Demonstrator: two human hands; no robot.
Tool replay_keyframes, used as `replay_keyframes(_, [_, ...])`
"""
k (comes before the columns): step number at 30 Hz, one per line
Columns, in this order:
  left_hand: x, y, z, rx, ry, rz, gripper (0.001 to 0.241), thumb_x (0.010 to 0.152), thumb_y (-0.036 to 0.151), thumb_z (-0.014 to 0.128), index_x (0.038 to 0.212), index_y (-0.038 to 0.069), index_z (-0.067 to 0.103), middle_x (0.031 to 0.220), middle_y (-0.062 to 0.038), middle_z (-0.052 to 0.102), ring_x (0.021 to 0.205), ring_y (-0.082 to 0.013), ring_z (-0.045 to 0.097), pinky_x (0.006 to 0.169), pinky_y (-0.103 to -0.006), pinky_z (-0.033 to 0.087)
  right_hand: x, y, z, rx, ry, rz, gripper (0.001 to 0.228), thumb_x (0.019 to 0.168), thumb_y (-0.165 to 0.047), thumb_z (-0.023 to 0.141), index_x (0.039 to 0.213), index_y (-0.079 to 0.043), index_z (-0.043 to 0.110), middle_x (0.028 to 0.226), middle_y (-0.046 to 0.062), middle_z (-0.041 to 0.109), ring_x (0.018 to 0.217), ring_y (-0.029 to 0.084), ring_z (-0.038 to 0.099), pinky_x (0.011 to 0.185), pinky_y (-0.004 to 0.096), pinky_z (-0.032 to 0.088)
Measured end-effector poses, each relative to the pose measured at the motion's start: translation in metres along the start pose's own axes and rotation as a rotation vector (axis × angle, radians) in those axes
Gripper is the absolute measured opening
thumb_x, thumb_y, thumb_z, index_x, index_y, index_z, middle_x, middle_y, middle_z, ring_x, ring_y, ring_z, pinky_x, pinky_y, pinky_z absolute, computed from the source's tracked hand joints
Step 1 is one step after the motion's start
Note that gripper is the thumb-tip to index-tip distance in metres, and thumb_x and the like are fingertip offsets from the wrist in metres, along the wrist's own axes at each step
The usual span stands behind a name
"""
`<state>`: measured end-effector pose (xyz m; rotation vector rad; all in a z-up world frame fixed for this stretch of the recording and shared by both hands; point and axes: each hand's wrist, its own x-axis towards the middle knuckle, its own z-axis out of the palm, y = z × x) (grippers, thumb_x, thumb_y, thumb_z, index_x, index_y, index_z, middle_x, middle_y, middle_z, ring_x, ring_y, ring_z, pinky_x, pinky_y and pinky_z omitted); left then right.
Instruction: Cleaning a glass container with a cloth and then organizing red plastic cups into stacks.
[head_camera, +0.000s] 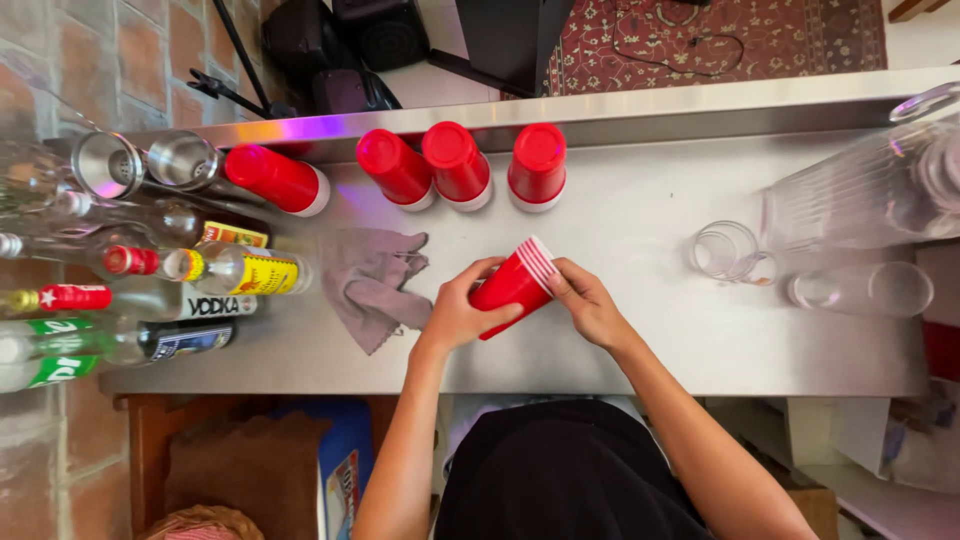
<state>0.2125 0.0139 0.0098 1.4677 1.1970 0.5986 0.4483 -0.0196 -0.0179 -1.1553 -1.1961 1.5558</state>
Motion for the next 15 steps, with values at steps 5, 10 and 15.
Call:
replay_keyframes(5, [-0.013, 0.049, -0.021, 0.3, 0.068, 0.042, 0.098, 0.063, 0.038, 0.092, 0.148, 0.017, 0.048, 0.124, -0.013, 0.071, 0.112, -0.0312, 0.069, 0.091, -0.0416, 0.057, 0.011, 0.0, 0.046, 0.086, 0.048, -0.009, 0.035, 0.109, -0.028, 0.051, 0.125, -0.001, 0.067, 0.112, 0.002, 0.069, 0.107, 0.012, 0.06, 0.099, 0.03, 0.049])
replay_keyframes(10, [-0.019, 0.03, -0.046, 0.342, 0.106, 0.201, 0.098, 0.065, 0.038, 0.091, 0.151, 0.022, 0.047, 0.129, -0.012, 0.069, 0.115, -0.0307, 0.068, 0.091, -0.0418, 0.058, 0.02, -0.003, 0.077, 0.14, 0.129, 0.017, 0.034, 0.106, -0.027, 0.054, 0.12, 0.0, 0.069, 0.107, 0.001, 0.073, 0.104, 0.012, 0.063, 0.098, 0.03, 0.05])
replay_keyframes(15, [-0.021, 0.007, -0.073, 0.403, 0.067, 0.249, 0.096, 0.063, 0.038, 0.093, 0.149, 0.026, 0.05, 0.131, -0.009, 0.069, 0.115, -0.0288, 0.069, 0.09, -0.0409, 0.057, 0.026, 0.026, 0.095, -0.005, 0.379, -0.032, 0.033, 0.111, -0.025, 0.052, 0.117, 0.001, 0.07, 0.1, 0.001, 0.068, 0.095, 0.009, 0.057, 0.09, 0.029, 0.049])
